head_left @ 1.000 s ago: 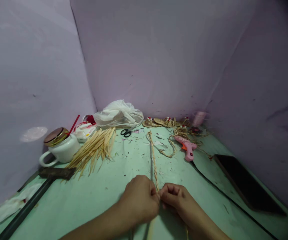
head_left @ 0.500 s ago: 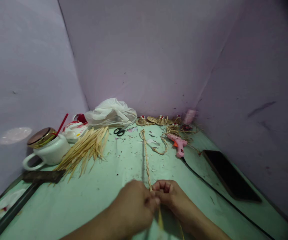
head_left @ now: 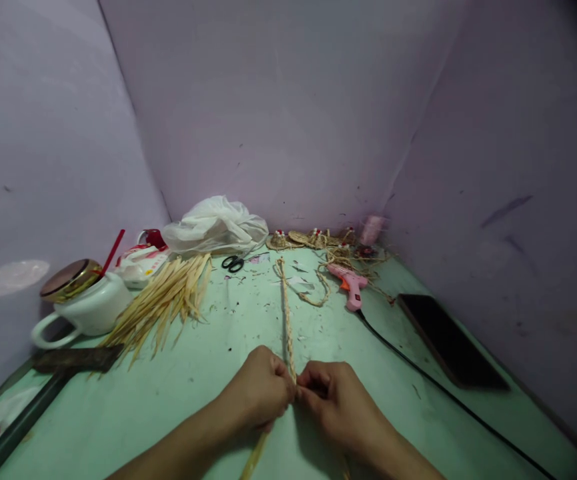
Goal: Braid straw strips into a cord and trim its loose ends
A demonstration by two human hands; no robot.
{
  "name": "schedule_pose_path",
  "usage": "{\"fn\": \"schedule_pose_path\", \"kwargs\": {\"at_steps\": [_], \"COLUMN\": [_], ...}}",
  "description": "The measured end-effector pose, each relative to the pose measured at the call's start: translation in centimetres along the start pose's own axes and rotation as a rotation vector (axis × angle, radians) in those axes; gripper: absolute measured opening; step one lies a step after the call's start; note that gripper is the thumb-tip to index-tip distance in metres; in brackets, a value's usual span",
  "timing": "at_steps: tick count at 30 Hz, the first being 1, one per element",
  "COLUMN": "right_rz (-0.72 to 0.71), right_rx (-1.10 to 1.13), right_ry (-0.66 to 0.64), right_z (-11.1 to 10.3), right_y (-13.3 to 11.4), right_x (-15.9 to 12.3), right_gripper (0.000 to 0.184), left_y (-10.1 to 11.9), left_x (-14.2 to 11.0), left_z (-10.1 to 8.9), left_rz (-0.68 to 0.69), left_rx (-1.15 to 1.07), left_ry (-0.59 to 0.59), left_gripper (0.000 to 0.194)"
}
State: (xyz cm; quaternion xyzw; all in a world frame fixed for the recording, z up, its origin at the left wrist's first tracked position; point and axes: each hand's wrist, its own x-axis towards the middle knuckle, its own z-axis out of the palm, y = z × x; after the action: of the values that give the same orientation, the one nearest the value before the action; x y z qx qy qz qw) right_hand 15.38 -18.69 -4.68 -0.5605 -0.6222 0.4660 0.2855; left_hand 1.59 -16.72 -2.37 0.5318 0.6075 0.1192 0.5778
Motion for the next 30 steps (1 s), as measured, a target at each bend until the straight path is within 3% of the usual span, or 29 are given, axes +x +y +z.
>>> {"fn": "schedule_pose_path", "kwargs": {"at_steps": [2, 5, 12, 14, 16, 18, 21, 23, 26, 30], "right_rz": [-0.01, -0.013, -0.293, -0.31, -0.241, -0.139, -0.016, 0.065, 0.195, 0.151], "right_rx": [-0.186, -0.296, -0.319, -0.313, -0.298, -0.209, 0.075, 0.297, 0.462, 0.364], "right_ry": [0.049, 0.038, -0.116, -0.144, -0.117, -0.01, 0.17, 0.109, -0.108, -0.046], "right_z": [-0.1, -0.4, -0.3, -0.3, -0.5, -0.8, -1.1, -0.9, -0.2, 0.4], "right_y": [-0.4, -1.3, -2.3, -2.1, -1.8, -1.5, -1.4, -1.5, -1.3, -0.6], "right_x": [-0.5, -1.4, -2.8, -2.7, -2.4, -1.8, -1.0, -0.6, -0.2, 0.2], "right_gripper": [0.017, 0.021, 0.023, 0.023, 0.02, 0.027, 0.029, 0.024, 0.022, 0.018], "left_y": [-0.1, -0.2, 0.4, 0.4, 0.4, 0.3, 0.2, -0.1, -0.8, -1.6], "left_x": [0.2, 0.2, -0.5, -0.6, -0.5, -0.5, -0.5, -0.6, -0.5, -0.4], "left_z": [0.2, 0.3, 0.0, -0.1, -0.2, -0.2, -0.2, -0.1, -0.1, 0.0], "left_rz": [0.041, 0.055, 0.04, 0.065, 0.09, 0.111, 0.146, 0.179, 0.223, 0.276], "left_rx": [0.019, -0.006, -0.106, -0.09, -0.088, -0.118, -0.153, -0.179, -0.203, -0.091], "left_ry": [0.025, 0.016, -0.049, -0.056, -0.049, -0.046, -0.074, -0.107, -0.118, -0.042], "left_gripper": [0.013, 0.013, 0.016, 0.013, 0.011, 0.009, 0.011, 0.014, 0.018, 0.014]}}
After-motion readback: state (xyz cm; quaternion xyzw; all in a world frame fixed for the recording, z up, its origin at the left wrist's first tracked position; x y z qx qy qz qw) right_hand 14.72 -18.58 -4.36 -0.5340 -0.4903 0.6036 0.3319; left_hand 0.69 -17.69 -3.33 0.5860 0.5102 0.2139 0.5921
